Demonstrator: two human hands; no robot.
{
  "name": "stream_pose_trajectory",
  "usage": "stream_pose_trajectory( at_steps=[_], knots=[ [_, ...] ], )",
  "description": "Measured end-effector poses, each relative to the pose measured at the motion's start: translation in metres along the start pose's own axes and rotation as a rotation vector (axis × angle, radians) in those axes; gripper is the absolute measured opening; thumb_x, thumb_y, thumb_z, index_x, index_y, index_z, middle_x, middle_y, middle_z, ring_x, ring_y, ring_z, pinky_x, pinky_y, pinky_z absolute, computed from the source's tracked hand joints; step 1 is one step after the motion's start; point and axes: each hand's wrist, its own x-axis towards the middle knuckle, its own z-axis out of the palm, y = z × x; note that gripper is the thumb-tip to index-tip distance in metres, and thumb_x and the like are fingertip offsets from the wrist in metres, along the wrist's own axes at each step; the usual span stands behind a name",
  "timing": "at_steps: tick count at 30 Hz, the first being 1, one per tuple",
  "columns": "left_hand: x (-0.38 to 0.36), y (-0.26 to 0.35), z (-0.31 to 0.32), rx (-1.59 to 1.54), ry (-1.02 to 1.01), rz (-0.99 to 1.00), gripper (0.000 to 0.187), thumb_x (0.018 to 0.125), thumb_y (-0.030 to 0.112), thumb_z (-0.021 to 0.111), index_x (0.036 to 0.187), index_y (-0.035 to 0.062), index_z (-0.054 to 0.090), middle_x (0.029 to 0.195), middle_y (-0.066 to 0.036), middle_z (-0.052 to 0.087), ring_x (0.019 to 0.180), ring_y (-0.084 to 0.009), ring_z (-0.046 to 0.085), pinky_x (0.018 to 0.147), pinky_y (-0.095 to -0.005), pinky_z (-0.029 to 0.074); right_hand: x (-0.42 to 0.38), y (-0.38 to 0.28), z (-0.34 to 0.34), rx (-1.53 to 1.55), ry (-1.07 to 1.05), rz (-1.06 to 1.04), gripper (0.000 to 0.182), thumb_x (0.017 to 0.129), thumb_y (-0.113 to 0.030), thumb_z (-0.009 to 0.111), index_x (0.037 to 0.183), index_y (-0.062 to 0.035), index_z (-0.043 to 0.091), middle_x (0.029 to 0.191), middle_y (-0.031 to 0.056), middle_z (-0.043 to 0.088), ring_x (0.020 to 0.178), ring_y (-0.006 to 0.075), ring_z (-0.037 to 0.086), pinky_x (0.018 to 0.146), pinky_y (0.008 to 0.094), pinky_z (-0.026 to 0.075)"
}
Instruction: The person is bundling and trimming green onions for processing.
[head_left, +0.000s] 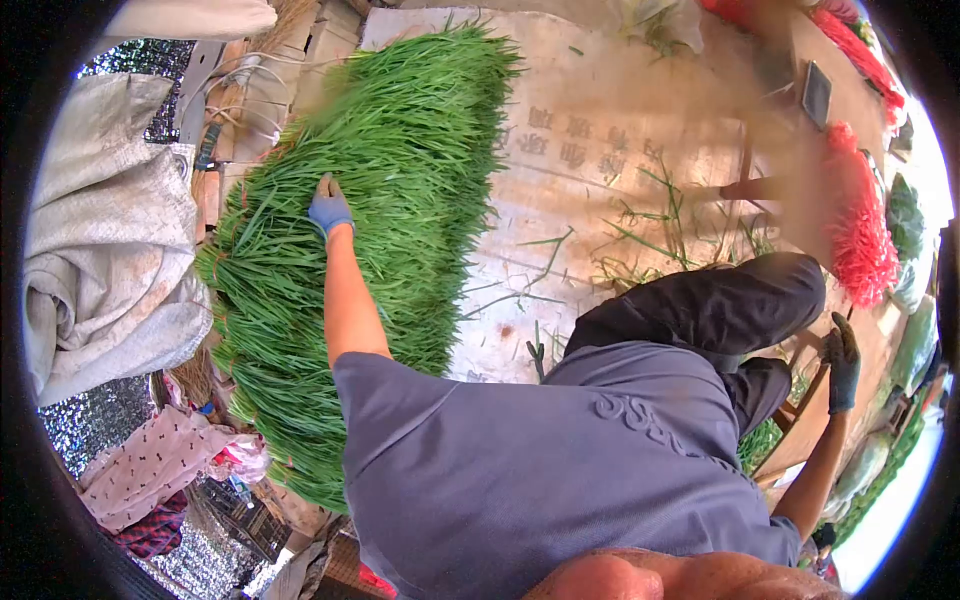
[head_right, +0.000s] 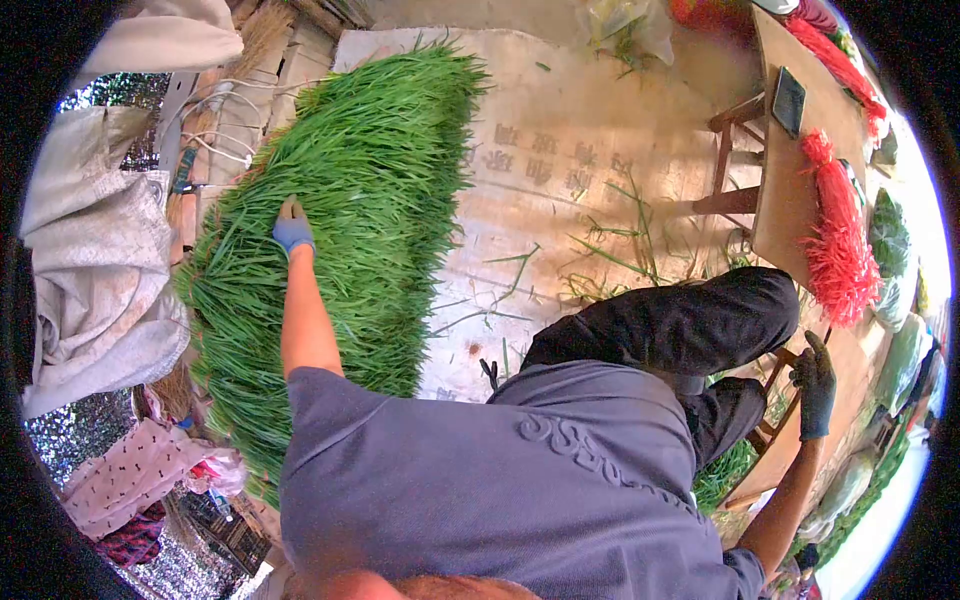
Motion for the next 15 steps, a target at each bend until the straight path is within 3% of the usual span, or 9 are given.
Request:
stream_pose_trajectory(
  at_steps=[2,8,15],
  knots=[
    [0.012,-0.006,0.006,-0.069,-0.015,-0.036,0.025,0.094,0.021,0.059,0.114,0.0097,0.068,0.113,-0.014,0.068,0.098,-0.0294,0.067,0.088,-0.0351,0.051,0.003,0.003,0.000,-0.004,-0.009,0.005,0.037,0.101,-0.016,0.048,0.135,-0.0046,0.053,0.079,-0.0059,0.049,0.063,0.0039,0.048,0.054,0.0184,0.039],
    [0.025,0.032,-0.021,0.568,-0.313,-0.077,0.034,0.091,0.035,0.058,0.119,0.0179,0.066,0.117,-0.012,0.066,0.101,-0.0342,0.065,0.088,-0.0415,0.051,0.007,0.000,0.000,-0.045,0.014,0.038,0.037,0.100,-0.020,0.050,0.134,-0.0058,0.055,0.079,-0.0058,0.050,0.061,0.0028,0.045,0.053,0.0171,0.036],
    [0.029,0.043,-0.023,0.736,-0.467,-0.111,0.044,0.088,0.042,0.060,0.127,0.0230,0.061,0.118,-0.014,0.065,0.102,-0.0351,0.065,0.086,-0.0450,0.052,0.003,-0.005,0.005,-0.023,0.031,0.065,0.036,0.101,-0.019,0.049,0.134,-0.0064,0.055,0.079,-0.0053,0.053,0.062,0.0026,0.046,0.053,0.0176,0.036]
  ],
)
